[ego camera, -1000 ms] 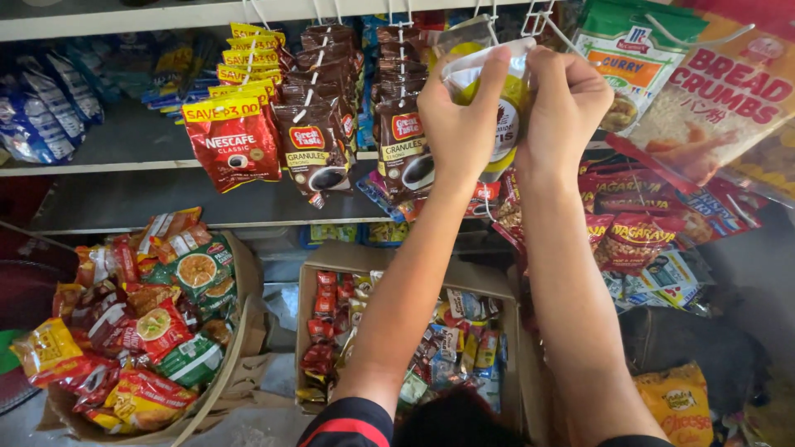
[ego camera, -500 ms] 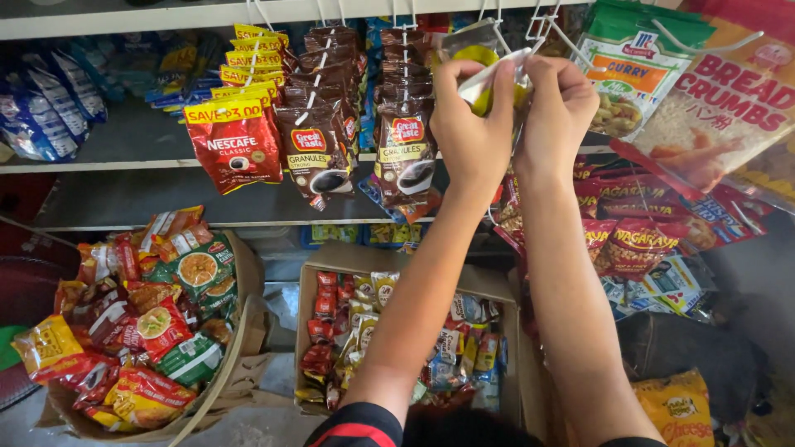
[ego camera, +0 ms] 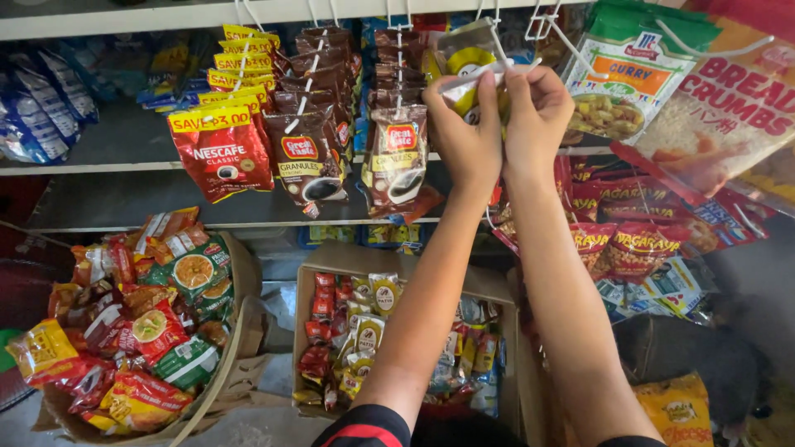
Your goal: Organizing and sorting condiment pouches and snacks on shelves and in boxes within a retail setting.
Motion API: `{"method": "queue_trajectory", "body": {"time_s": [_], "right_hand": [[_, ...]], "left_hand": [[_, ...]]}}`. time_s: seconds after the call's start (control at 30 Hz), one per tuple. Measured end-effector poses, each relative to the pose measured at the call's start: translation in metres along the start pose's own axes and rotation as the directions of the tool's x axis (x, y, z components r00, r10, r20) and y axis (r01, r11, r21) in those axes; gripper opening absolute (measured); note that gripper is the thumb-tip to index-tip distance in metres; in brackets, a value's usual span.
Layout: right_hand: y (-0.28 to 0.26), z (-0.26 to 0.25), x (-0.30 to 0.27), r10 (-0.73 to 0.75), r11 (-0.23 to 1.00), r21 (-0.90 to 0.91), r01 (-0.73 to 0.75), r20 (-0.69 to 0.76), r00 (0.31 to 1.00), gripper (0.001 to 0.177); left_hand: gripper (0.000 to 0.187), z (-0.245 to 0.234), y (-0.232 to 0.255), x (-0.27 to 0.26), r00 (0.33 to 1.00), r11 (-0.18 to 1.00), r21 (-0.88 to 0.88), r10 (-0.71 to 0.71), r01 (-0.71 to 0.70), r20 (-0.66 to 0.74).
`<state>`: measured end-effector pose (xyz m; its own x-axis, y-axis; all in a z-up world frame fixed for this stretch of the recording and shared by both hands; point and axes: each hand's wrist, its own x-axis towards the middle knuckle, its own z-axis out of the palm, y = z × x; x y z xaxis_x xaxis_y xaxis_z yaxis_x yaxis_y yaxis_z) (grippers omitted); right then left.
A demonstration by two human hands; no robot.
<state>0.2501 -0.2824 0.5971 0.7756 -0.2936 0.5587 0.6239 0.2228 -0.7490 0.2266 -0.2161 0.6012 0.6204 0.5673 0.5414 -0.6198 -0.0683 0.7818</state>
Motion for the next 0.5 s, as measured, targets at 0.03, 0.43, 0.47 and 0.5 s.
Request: {"method": "queue_trajectory", "body": {"time_s": [0.03,0.43,0.47,0.5], "right_hand": [[0.001,0.002,0.003,-0.001,1.000,0.002,0.001,0.002,1.000,0.011],[0.040,0.001,0.028,-0.083,0.986,-0.144,0.080,-0.015,0.996,0.012],[0.040,0.003,0.029,-0.088,0.988,-0.125,0.085,-0.017,0.996,0.011],[0.040,0.005,0.030,-0.093,0.990,-0.106,0.091,-0.019,0.995,0.011]], "left_hand": [[0.042,0.000,-0.002,0.001,1.000,1.000,0.000,0.002,-0.002,-0.002],[0.053,0.000,-0.034,0.007,0.996,0.995,0.097,0.004,-0.012,0.089],[0.050,0.001,-0.039,0.008,0.995,0.998,0.070,-0.002,-0.006,0.101],[0.046,0.002,-0.043,0.009,0.993,0.999,0.043,-0.006,0.001,0.114]]}}
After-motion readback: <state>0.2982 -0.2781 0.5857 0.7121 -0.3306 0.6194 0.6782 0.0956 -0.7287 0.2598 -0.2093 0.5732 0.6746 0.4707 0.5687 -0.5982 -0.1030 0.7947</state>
